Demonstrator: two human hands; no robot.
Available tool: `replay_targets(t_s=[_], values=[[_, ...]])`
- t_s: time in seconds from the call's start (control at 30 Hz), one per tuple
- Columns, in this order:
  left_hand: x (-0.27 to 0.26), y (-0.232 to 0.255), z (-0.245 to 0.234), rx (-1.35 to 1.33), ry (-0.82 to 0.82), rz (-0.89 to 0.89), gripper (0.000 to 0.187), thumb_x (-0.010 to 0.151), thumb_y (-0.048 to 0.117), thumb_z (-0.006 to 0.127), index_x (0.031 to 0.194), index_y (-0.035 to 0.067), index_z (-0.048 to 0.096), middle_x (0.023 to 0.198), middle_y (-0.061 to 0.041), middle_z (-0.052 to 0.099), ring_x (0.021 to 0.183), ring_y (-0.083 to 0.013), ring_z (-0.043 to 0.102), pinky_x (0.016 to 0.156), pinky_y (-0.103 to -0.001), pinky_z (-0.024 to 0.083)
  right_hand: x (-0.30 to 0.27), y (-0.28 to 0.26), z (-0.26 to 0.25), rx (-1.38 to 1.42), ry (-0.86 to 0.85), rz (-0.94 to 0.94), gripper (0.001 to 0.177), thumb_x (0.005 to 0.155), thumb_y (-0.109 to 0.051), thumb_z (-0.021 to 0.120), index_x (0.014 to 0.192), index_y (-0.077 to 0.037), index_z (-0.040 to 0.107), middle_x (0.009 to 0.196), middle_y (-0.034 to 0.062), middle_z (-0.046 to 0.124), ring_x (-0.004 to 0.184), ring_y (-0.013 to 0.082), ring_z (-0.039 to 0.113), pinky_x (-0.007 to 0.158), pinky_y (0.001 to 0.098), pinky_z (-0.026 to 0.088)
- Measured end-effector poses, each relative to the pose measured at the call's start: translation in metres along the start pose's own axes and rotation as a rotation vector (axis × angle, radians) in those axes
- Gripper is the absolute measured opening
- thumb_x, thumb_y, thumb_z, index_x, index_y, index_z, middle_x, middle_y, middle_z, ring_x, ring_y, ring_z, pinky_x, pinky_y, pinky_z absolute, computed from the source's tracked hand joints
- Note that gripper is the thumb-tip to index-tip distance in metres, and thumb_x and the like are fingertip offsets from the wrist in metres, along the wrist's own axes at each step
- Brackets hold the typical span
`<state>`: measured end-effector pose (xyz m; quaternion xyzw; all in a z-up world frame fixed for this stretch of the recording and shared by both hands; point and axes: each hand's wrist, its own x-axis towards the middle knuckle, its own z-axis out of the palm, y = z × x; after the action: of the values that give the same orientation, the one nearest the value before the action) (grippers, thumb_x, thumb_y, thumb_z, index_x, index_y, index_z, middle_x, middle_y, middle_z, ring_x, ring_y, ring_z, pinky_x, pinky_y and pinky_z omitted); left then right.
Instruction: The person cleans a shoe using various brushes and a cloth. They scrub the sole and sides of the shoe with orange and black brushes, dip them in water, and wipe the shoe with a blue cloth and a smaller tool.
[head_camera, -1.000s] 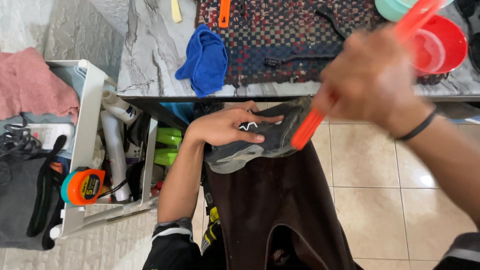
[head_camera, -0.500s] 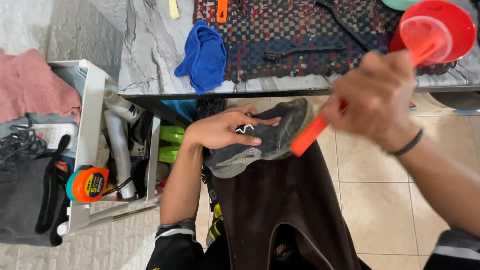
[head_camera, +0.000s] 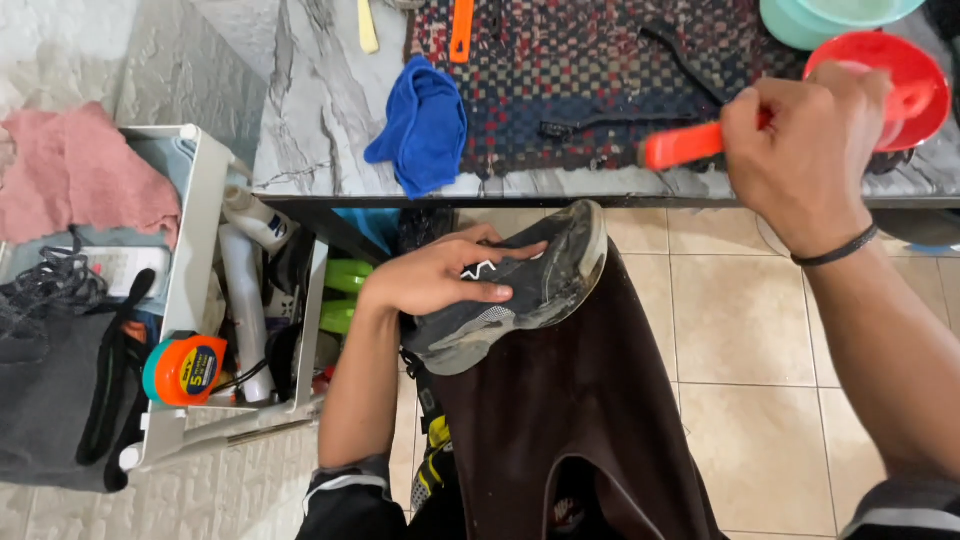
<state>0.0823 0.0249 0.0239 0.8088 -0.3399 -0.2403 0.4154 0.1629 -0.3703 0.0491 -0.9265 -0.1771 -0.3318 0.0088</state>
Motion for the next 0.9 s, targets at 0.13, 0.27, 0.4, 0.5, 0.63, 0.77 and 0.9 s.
replay_targets(t_s=[0.13, 0.27, 0.4, 0.5, 0.63, 0.77, 0.9], values=[[-0.006, 0.000, 0.003, -0.094, 0.004, 0.022, 0.064, 0.104, 0.046, 0.062, 0.163, 0.024, 0.051, 0.093, 0.002, 0.030, 0.088, -0.0182, 0.040, 0.091, -0.030, 0.037, 0.010, -0.024, -0.003, 0.582, -0.385, 0.219, 0.029, 0.119, -0.006, 0.039, 0.103, 0.001, 0.062, 0.076, 0.0111, 0.061, 0.060, 0.0244, 0.052, 0.050, 0.0384, 0.039], [-0.011, 0.002, -0.004, -0.106, 0.018, 0.011, 0.063, 0.104, 0.044, 0.062, 0.163, 0.024, 0.051, 0.094, 0.001, 0.030, 0.092, -0.0193, 0.040, 0.093, -0.030, 0.037, 0.036, -0.065, -0.015, 0.708, -0.574, 0.428, 0.026, 0.102, 0.004, 0.048, 0.122, -0.008, 0.058, 0.094, 0.0099, 0.067, 0.080, 0.0232, 0.061, 0.072, 0.0391, 0.048], [-0.013, -0.006, -0.011, -0.146, 0.110, 0.125, 0.065, 0.106, 0.043, 0.063, 0.165, 0.022, 0.047, 0.099, 0.001, 0.033, 0.097, -0.0194, 0.039, 0.097, -0.032, 0.034, 0.048, -0.092, 0.013, 0.905, -0.651, 0.422, 0.027, 0.102, 0.009, 0.053, 0.126, -0.004, 0.055, 0.116, 0.0119, 0.064, 0.098, 0.0209, 0.064, 0.080, 0.0275, 0.057], [-0.016, -0.019, -0.014, -0.238, 0.214, 0.210, 0.065, 0.108, 0.038, 0.065, 0.166, 0.017, 0.044, 0.112, -0.001, 0.041, 0.109, -0.0195, 0.046, 0.111, -0.037, 0.034, 0.046, -0.100, 0.069, 0.902, -0.494, 0.341, 0.024, 0.098, 0.003, 0.064, 0.118, -0.009, 0.060, 0.111, 0.0080, 0.067, 0.089, 0.0197, 0.063, 0.079, 0.0322, 0.055], [-0.034, -0.019, -0.007, -0.242, 0.421, 0.096, 0.068, 0.106, 0.040, 0.066, 0.167, 0.021, 0.042, 0.121, -0.002, 0.043, 0.121, -0.0201, 0.049, 0.120, -0.037, 0.031, 0.055, -0.113, 0.119, 0.700, -0.090, 0.019, 0.020, 0.090, 0.001, 0.072, 0.105, -0.006, 0.061, 0.102, 0.0156, 0.065, 0.096, 0.0377, 0.061, 0.084, 0.0500, 0.047], [-0.067, -0.034, 0.021, -0.284, 0.675, 0.006, 0.067, 0.101, 0.030, 0.072, 0.162, 0.013, 0.049, 0.136, -0.003, 0.049, 0.136, -0.0196, 0.048, 0.125, -0.039, 0.033, 0.067, -0.170, 0.080, 0.554, 0.041, -0.087, 0.029, 0.094, -0.007, 0.080, 0.119, -0.006, 0.066, 0.114, 0.0169, 0.059, 0.101, 0.0355, 0.058, 0.081, 0.0459, 0.046], [-0.078, -0.044, 0.039, -0.290, 1.067, -0.007, 0.067, 0.103, 0.022, 0.073, 0.163, 0.010, 0.046, 0.130, -0.003, 0.053, 0.126, -0.0159, 0.050, 0.120, -0.038, 0.037, 0.068, -0.217, 0.086, 0.638, -0.050, -0.162, 0.056, 0.091, -0.047, 0.086, 0.130, -0.010, 0.067, 0.111, 0.0088, 0.069, 0.106, 0.0319, 0.062, 0.089, 0.0486, 0.040]])
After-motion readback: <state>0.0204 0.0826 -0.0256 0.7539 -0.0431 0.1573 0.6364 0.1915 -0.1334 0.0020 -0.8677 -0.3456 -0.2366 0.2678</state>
